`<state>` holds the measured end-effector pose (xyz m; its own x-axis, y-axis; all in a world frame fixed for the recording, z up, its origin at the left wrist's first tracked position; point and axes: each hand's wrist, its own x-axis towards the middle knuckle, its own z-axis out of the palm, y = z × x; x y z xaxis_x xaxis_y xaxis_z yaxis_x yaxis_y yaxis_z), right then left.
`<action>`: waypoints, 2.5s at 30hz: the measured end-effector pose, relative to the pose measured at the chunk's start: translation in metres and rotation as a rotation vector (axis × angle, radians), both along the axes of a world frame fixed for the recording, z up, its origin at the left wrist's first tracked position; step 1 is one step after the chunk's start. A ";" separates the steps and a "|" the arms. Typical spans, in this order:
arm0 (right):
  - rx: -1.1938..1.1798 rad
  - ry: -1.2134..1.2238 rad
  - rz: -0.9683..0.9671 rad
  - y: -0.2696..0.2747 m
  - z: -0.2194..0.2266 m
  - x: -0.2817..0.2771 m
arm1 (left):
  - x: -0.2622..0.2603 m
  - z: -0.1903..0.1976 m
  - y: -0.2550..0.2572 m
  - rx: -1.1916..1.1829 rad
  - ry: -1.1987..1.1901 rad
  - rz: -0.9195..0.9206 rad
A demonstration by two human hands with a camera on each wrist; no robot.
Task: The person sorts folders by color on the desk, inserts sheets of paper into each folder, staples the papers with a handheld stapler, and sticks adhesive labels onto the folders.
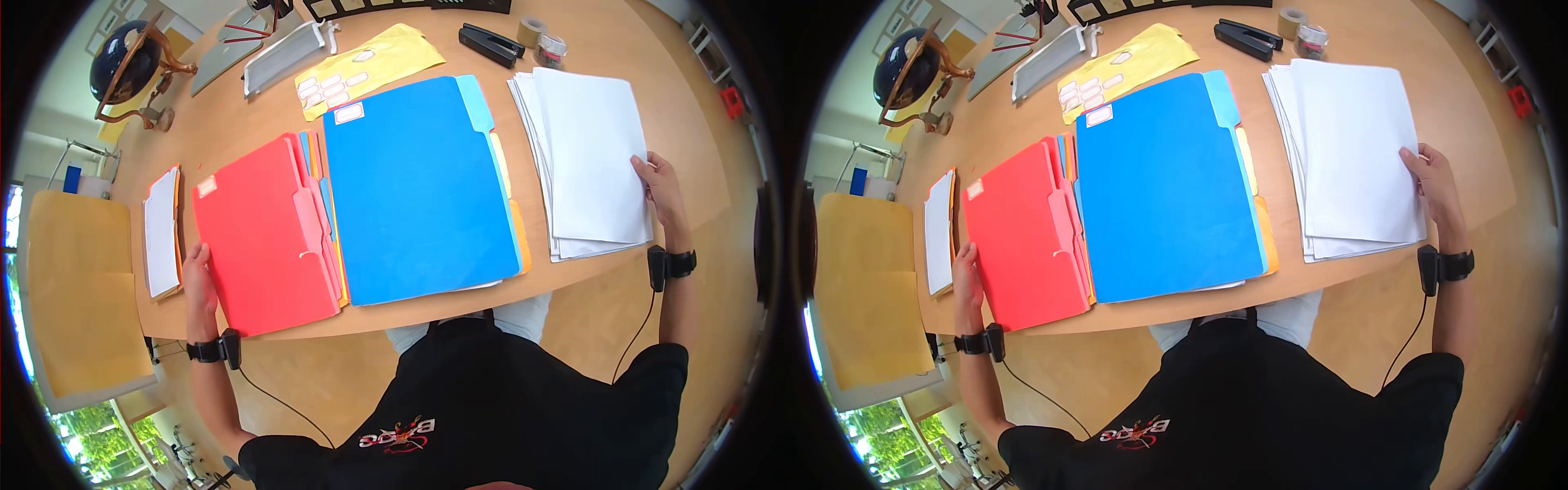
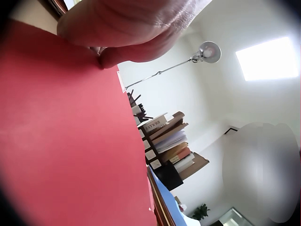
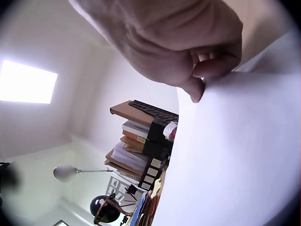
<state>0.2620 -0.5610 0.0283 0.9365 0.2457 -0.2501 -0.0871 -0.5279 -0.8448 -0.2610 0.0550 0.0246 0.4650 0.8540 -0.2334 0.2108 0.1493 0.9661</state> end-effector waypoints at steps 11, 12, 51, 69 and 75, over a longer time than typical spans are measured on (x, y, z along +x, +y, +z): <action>-0.001 -0.049 0.136 0.013 0.020 0.001 | 0.052 0.000 -0.031 0.289 0.251 -0.116; -0.004 -0.047 0.135 0.014 0.023 0.001 | 0.059 0.002 -0.036 0.286 0.252 -0.118; 0.125 0.144 0.648 0.217 0.029 -0.096 | 0.207 0.037 -0.153 -0.026 0.037 -0.539; 0.286 0.025 0.543 0.199 0.066 -0.125 | 0.196 0.048 -0.157 -0.263 -0.320 -0.366; 0.317 -0.165 0.347 0.145 0.091 -0.085 | 0.142 0.068 -0.113 -0.152 -0.347 -0.249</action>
